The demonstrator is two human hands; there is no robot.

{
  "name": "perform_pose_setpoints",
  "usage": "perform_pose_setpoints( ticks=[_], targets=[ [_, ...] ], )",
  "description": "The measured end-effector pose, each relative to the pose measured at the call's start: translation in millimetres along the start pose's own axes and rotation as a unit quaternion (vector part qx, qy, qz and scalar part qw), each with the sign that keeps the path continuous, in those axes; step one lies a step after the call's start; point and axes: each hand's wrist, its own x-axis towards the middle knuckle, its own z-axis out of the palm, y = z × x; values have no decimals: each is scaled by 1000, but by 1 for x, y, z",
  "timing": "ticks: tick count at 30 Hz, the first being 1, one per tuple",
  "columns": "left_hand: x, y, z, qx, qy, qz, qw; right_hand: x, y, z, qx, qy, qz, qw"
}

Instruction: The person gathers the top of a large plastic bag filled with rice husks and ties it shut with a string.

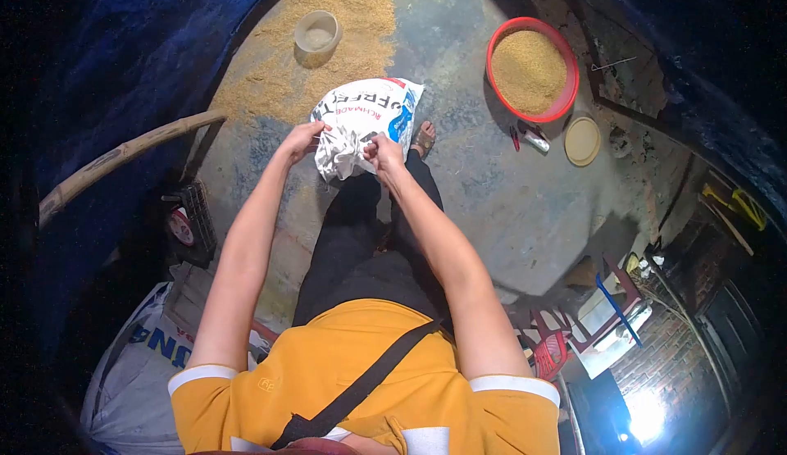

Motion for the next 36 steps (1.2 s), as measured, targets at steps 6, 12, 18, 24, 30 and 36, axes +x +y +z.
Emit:
perform_pose_setpoints(
  ticks=[6,12,18,24,30,36],
  targets=[
    [22,39,24,246,19,73,966,25,18,3,-138,-123,-100,978],
    [10,42,113,587,34,232,775,-6,10,20,-259,-19,-165,952],
    [0,40,83,410,-75,244,876,-5,10,6,-238,-56,-174,954],
    [-8,14,30,395,-72,66,913,8,23,4,-221,-40,-154,962],
    [-5,-3,24,361,-149,16,920,17,31,-10,-163,-148,-51,974],
    [-4,0,30,389,-135,22,911,-11,9,-13,-147,-196,43,969]
  ],
)
